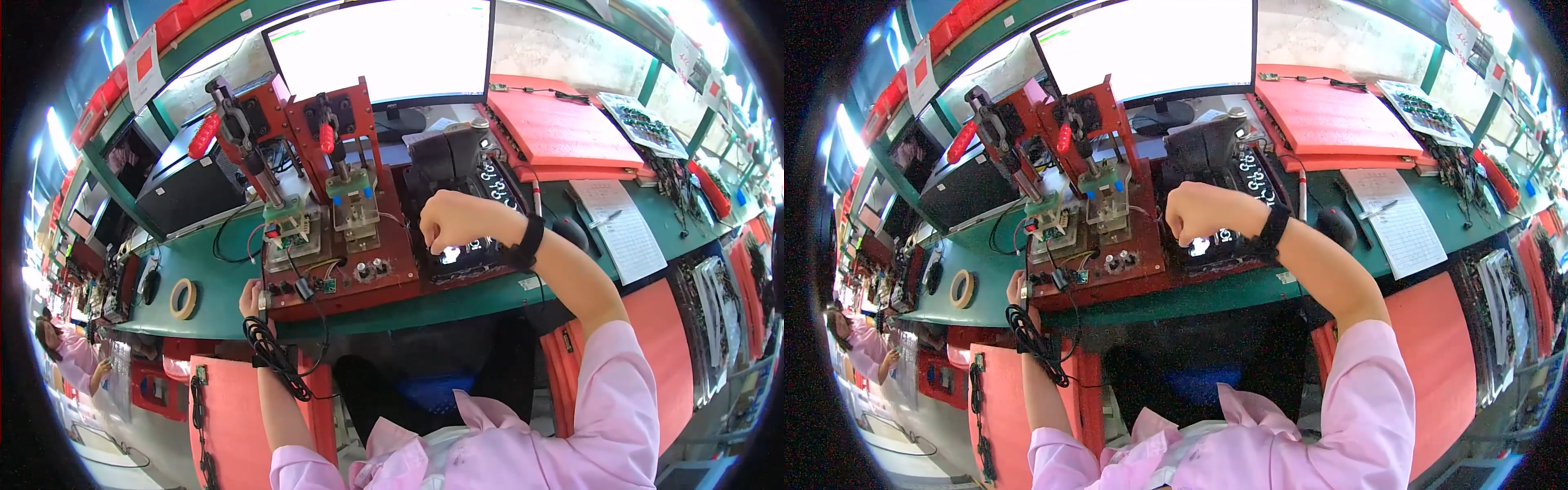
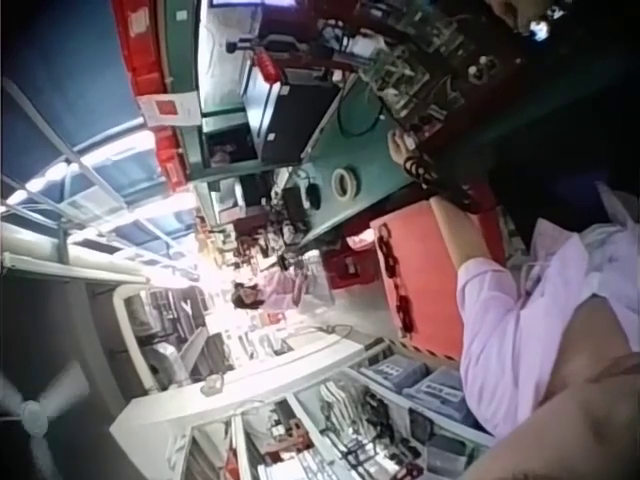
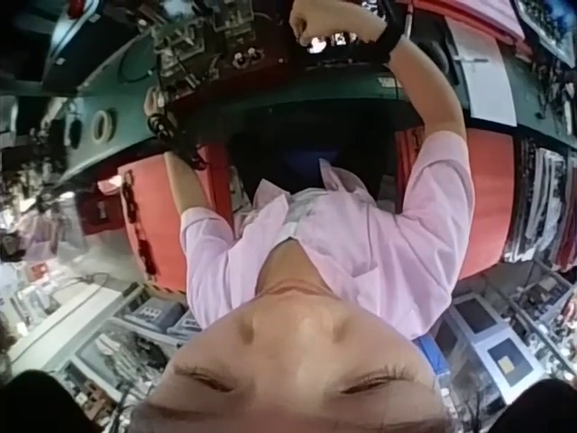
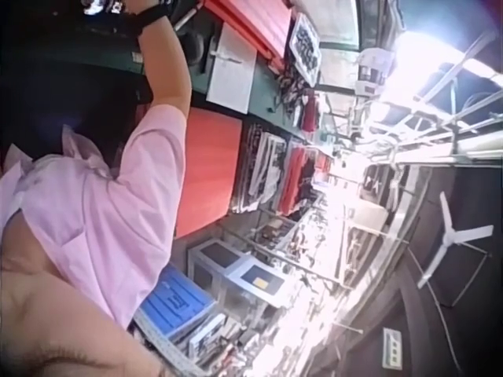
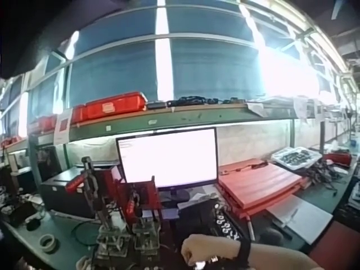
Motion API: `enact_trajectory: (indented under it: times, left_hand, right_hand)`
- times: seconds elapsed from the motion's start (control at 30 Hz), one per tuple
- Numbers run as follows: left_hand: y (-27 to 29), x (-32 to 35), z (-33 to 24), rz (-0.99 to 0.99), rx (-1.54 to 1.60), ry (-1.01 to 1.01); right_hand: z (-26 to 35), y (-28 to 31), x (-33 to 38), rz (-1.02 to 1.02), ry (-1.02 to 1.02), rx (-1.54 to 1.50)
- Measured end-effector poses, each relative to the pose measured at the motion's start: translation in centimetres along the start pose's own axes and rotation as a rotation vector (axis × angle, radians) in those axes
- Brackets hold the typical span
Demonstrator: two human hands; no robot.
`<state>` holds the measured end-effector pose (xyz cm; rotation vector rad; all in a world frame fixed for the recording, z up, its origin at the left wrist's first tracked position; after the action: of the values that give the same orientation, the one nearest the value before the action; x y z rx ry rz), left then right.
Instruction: Testing electronic cable components using a specialized testing fixture at an assembly station.
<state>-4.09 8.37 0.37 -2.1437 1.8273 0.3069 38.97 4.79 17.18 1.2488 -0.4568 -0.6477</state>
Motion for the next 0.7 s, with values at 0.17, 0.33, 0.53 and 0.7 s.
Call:
enact_trajectory:
  times: [0.17,0.33,0.53,0.7]
  left_hand:
    - [-0.1,0.0,-0.2,-0.027,0.008,0.007]
    - [-3.5,1.4,-3.3,-0.096,0.108,-0.023]
    - [-2.3,1.3,-2.4,-0.065,0.18,0.046]
    - [-3.1,1.1,-1.9,-0.04,0.205,0.063]
  right_hand:
    - [-0.3,0.0,0.3,-0.115,-0.172,0.175]
    - [-0.3,0.1,0.8,-0.222,-0.342,0.318]
    - [-1.0,-0.1,0.6,-0.024,-0.106,0.145]
    - [-1.7,-1.4,-0.1,0.058,0.127,-0.028]
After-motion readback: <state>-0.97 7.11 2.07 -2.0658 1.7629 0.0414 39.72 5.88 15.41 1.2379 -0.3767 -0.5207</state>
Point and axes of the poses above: each hand's wrist, its own x-axis away from the middle knuckle, its own y-axis out of the back of the hand, z = x × y, the point moved 8 cm from there along -x, towards the middle knuckle, and after that the axes turned 14 degrees about x, right-handed, at the moved point
